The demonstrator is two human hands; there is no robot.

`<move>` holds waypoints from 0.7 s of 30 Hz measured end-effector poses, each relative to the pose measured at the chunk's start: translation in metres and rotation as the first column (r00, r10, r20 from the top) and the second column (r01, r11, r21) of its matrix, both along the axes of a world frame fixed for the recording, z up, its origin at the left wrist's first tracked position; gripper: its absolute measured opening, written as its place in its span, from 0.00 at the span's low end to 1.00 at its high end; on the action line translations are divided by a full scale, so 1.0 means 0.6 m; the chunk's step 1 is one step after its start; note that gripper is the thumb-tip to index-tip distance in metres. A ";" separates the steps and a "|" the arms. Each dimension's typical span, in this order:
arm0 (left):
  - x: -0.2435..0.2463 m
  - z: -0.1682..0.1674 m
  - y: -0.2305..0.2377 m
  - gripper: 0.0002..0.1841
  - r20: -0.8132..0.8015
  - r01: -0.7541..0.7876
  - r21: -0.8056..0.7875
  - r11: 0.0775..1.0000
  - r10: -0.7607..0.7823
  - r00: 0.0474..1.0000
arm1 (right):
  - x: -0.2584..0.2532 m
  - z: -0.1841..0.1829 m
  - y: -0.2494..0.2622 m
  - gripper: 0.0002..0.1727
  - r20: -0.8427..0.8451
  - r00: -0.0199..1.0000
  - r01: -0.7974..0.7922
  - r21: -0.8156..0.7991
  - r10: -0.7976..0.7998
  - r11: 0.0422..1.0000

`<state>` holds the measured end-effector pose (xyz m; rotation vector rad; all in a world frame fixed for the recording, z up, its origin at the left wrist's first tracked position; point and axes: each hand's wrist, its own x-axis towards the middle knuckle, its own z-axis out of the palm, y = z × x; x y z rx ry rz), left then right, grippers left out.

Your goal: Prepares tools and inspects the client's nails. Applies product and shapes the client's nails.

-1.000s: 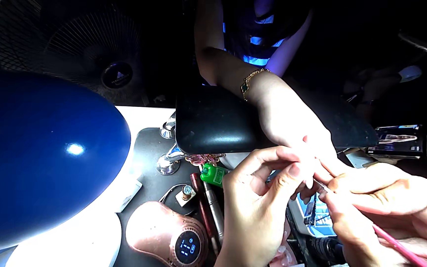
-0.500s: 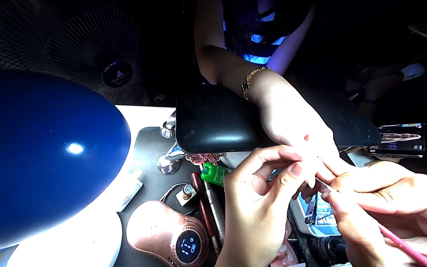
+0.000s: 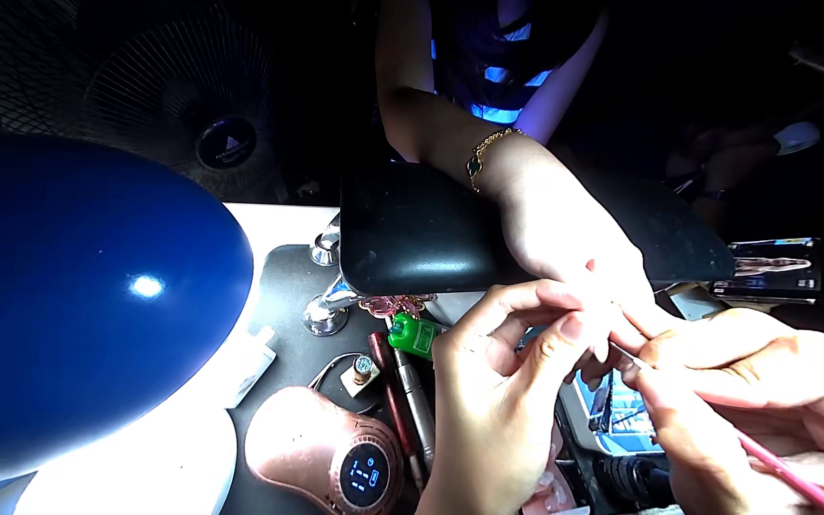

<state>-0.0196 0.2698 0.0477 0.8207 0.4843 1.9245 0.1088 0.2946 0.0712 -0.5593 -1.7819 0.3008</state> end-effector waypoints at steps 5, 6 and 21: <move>-0.001 0.002 -0.001 0.08 0.025 0.032 -0.018 0.999 -0.032 0.999 | 0.006 0.001 -0.001 0.05 0.004 0.997 -0.072 -0.025 0.073 0.997; -0.001 0.002 -0.002 0.07 0.031 0.039 -0.019 0.999 -0.038 0.999 | 0.008 0.002 -0.001 0.05 0.020 0.996 -0.081 -0.023 0.081 0.996; 0.000 0.004 -0.003 0.08 0.058 0.047 -0.030 0.998 -0.045 0.997 | 0.010 -0.003 0.000 0.07 0.024 0.997 -0.077 0.002 0.077 0.997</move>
